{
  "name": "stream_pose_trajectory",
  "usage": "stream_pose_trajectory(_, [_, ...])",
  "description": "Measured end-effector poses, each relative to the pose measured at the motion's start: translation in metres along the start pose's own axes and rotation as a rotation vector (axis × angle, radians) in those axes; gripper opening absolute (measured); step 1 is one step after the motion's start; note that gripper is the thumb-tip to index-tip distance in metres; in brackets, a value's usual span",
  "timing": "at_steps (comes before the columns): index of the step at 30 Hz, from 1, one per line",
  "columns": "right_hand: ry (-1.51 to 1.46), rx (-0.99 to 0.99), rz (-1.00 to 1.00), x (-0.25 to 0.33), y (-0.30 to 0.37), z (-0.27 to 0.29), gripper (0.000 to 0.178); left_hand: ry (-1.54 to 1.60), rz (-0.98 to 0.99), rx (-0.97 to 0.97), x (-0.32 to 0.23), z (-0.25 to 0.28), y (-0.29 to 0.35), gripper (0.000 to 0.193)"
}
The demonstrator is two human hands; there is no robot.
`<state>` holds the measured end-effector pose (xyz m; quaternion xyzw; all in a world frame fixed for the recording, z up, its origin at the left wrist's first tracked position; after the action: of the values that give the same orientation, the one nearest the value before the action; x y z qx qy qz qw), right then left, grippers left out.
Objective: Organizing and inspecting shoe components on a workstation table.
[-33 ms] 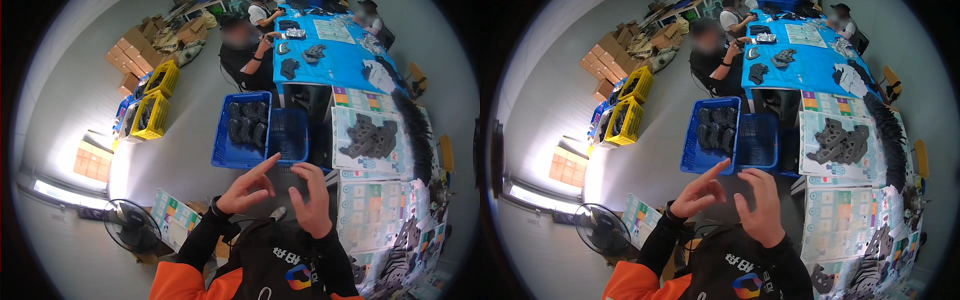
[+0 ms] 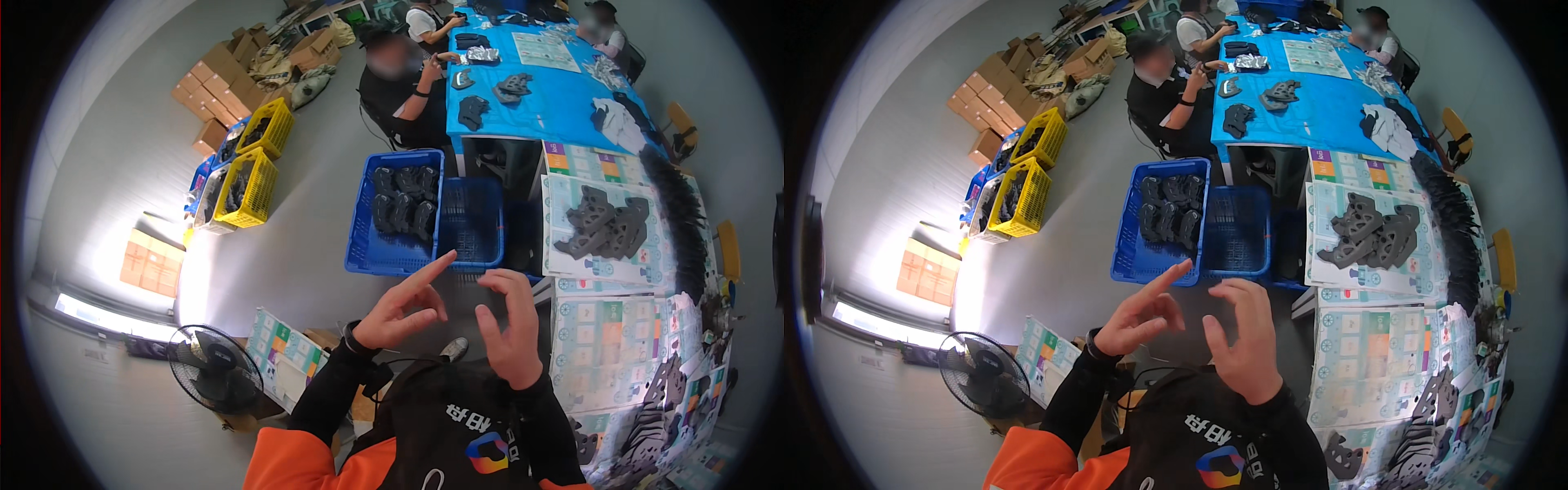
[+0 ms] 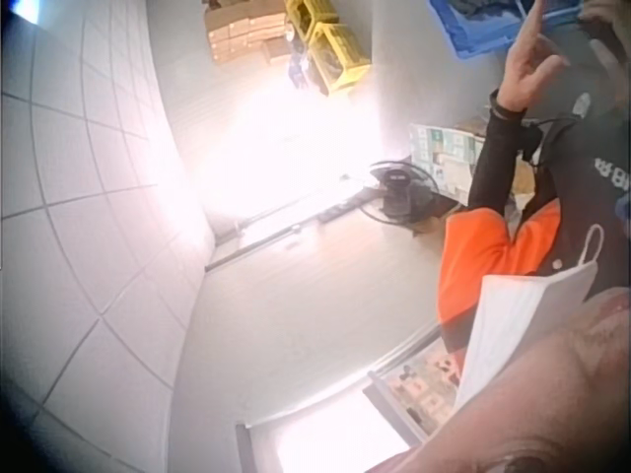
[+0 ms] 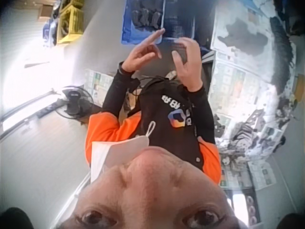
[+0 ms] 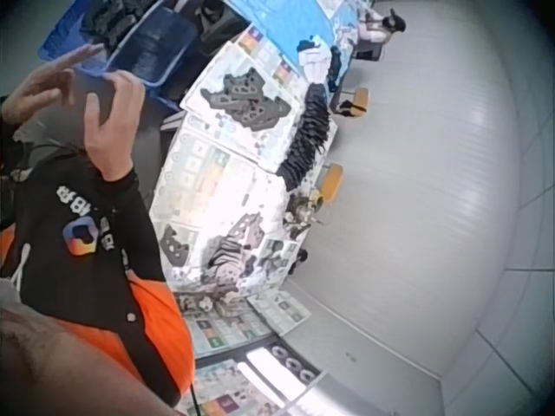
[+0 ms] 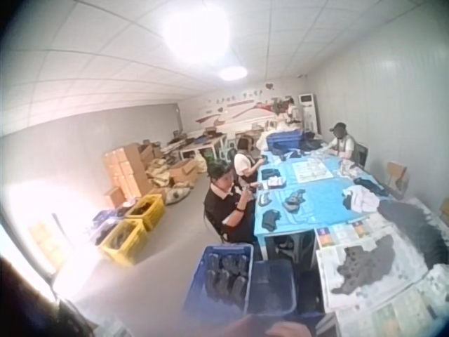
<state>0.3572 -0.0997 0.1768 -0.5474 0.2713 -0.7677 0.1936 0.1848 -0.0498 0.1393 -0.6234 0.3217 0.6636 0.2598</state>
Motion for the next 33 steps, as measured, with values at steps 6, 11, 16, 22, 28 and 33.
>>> stream_pose_trajectory(6, [0.024, -0.006, -0.031, -0.003, 0.008, 0.006, 0.024, 0.006, 0.016, -0.066, 0.009, 0.007, 0.008, 0.081])
stream_pose_trajectory(11, [0.019, -0.018, -0.059, -0.005, 0.012, 0.012, 0.024, -0.013, 0.032, -0.119, 0.014, 0.013, 0.014, 0.077])
stream_pose_trajectory(16, [0.016, -0.017, -0.093, -0.005, 0.015, 0.017, 0.024, -0.035, 0.072, -0.173, 0.025, 0.020, 0.021, 0.071])
stream_pose_trajectory(22, [-0.033, -0.010, -0.153, -0.007, 0.023, 0.016, 0.019, -0.052, 0.127, -0.211, 0.041, 0.027, 0.031, 0.063])
stream_pose_trajectory(28, [-0.034, -0.002, -0.178, -0.004, 0.025, 0.017, 0.017, -0.030, 0.166, -0.224, 0.047, 0.031, 0.037, 0.055])
stream_pose_trajectory(33, [-0.032, 0.002, -0.165, 0.000, 0.025, 0.016, 0.016, -0.036, 0.198, -0.229, 0.049, 0.031, 0.041, 0.049])
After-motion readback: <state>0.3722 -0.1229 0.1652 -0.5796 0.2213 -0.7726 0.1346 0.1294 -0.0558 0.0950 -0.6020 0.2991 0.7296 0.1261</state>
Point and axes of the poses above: each hand's wrist, its own y-axis away from the middle knuckle, its own z-axis out of the back of the hand, x = y × z, the point moved 8 cm from there along -y, towards the middle knuckle, and after that the axes turned 12 degrees about z, right-handed, at the moved point
